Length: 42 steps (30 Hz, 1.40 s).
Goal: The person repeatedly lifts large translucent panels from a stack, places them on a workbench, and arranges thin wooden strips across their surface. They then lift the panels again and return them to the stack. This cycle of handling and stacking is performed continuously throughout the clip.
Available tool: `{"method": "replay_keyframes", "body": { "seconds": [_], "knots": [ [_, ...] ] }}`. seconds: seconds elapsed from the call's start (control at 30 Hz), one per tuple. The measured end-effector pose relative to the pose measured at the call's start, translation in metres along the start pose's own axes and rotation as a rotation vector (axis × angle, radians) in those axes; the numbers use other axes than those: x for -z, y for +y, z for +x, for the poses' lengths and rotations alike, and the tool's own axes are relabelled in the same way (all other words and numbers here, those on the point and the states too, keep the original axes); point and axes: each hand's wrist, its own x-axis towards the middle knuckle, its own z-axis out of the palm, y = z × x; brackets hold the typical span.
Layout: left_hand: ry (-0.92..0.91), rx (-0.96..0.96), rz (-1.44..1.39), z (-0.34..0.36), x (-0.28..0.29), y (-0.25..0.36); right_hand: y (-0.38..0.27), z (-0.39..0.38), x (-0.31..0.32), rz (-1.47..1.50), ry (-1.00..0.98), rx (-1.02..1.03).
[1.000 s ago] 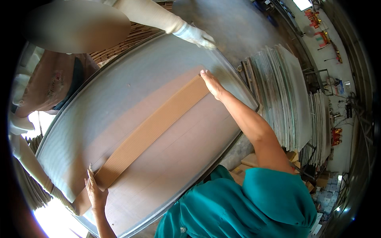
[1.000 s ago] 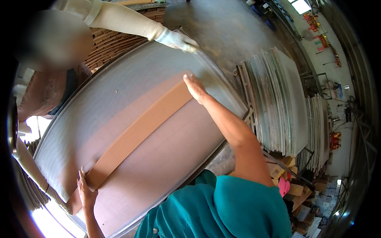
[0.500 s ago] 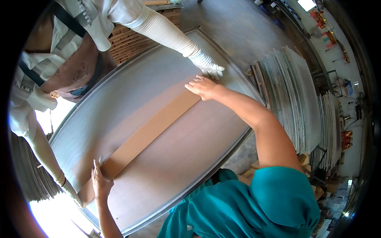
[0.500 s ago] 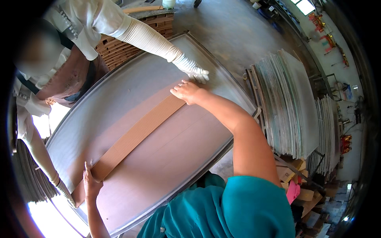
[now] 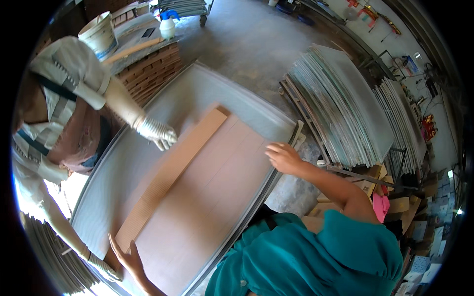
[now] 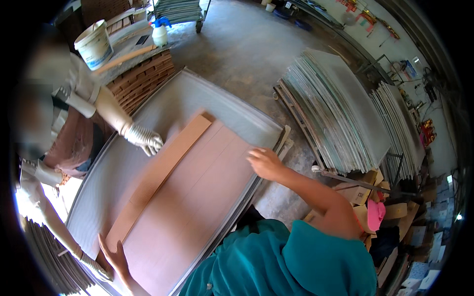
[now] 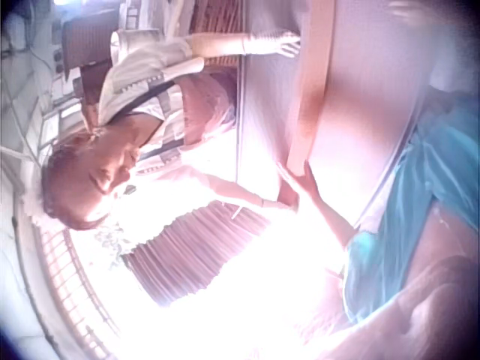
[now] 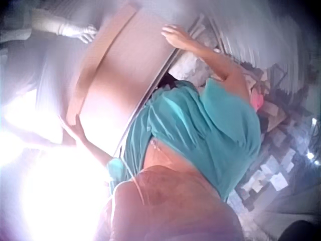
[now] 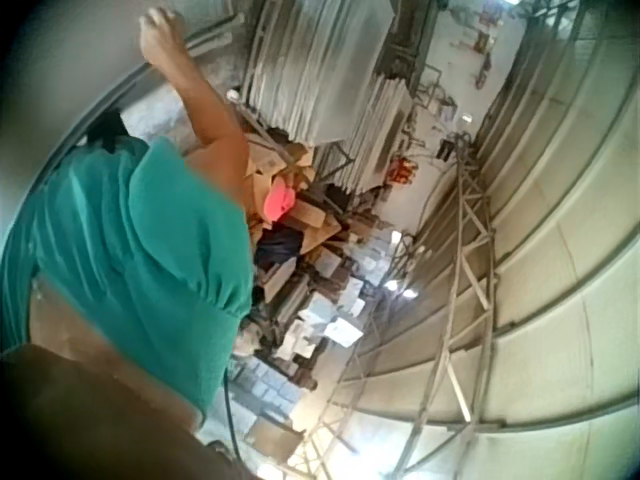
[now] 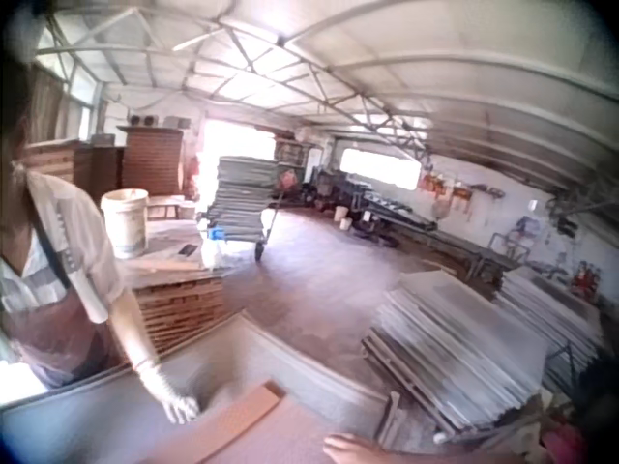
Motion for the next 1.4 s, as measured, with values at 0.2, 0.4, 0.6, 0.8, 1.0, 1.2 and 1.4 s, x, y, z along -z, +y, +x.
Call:
{"method": "replay_keyframes", "body": {
  "seconds": [0.2, 0.4, 0.6, 0.8, 1.0, 1.2, 1.4],
  "knots": [
    [0.39, 0.347, -0.135, -0.087, -0.051, 0.04, 0.121, -0.073, -0.007, -0.089, 0.078, -0.429],
    [0.703, 0.66, -0.308, -0.156, -0.094, 0.17, 0.204, 0.009, -0.027, 0.123, 0.111, -0.567],
    [0.577, 1.498, -0.852, -0.226, -0.146, 0.203, 0.229, 0.049, -0.05, 0.55, -0.287, -0.748],
    [0.507, 1.57, -1.223, -0.226, -0.198, 0.198, 0.224, 0.044, -0.077, 0.466, -0.037, -0.639],
    [0.666, 1.542, -1.0, -0.214, -0.2, 0.217, 0.225, 0.044, -0.087, 0.514, 0.007, -0.619],
    [0.839, 1.475, -0.885, -0.199, -0.204, 0.239, 0.236, 0.045, -0.104, 0.509, 0.055, -0.592],
    [0.786, 1.428, -0.759, -0.201, -0.205, 0.236, 0.245, 0.051, -0.109, 0.444, 0.025, -0.519]
  ]
}}
